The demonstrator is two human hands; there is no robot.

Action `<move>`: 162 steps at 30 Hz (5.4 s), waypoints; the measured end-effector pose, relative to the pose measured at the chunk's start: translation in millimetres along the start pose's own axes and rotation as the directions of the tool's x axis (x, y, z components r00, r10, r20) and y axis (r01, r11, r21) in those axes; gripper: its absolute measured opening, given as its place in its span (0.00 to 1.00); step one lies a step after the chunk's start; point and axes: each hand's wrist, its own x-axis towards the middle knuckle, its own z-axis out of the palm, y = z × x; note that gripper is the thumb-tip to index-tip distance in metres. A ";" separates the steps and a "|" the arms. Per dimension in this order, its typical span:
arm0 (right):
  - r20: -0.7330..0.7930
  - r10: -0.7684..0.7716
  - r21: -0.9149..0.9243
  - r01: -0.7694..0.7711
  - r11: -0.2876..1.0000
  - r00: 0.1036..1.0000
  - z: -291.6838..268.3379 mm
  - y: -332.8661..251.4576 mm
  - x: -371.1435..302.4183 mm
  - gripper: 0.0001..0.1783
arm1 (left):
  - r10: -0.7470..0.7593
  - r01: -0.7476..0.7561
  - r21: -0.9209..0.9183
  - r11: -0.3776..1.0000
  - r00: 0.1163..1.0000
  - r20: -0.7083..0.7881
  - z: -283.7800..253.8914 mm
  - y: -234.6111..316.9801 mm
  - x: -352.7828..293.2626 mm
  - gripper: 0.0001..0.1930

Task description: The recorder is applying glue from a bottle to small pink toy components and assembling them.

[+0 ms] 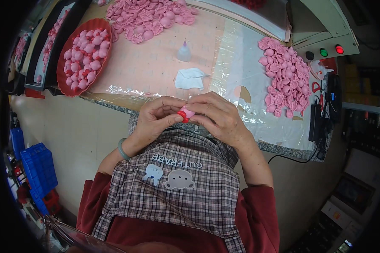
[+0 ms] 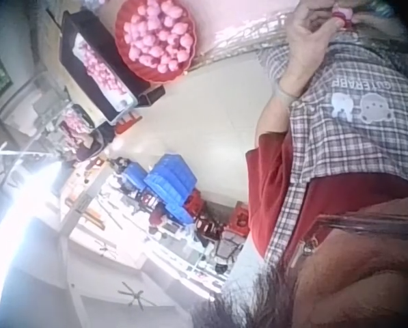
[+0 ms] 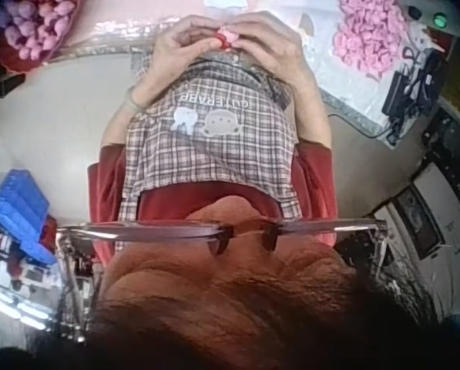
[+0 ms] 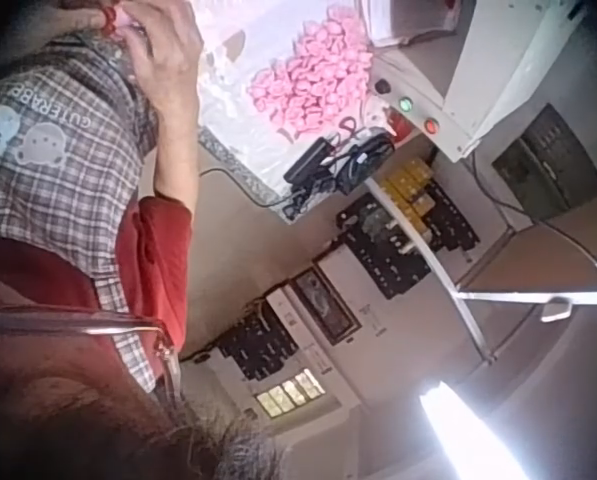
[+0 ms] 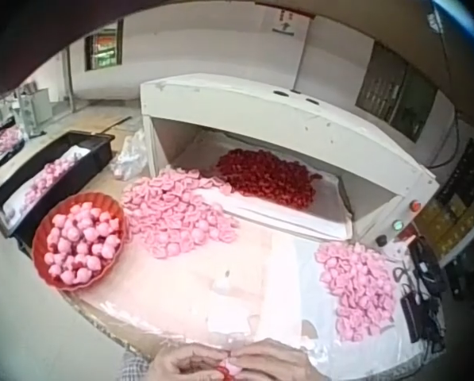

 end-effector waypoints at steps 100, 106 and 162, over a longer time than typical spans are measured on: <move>-0.277 -0.006 -0.150 -0.037 0.988 0.961 42.5 -9.5 -4.5 0.24 | 0.277 -0.293 -0.174 0.940 0.955 -0.111 -6.1 -11.6 4.0 0.08; -0.286 -0.004 -0.160 -0.044 0.986 0.958 45.3 -8.2 -3.0 0.24 | 0.268 -0.292 -0.176 0.940 0.952 -0.147 -7.5 -16.6 5.1 0.08; -0.239 0.198 0.090 -0.181 0.979 0.951 34.2 -10.4 8.9 0.11 | 0.256 -0.269 -0.071 0.961 0.954 -0.157 -6.2 -9.8 4.3 0.15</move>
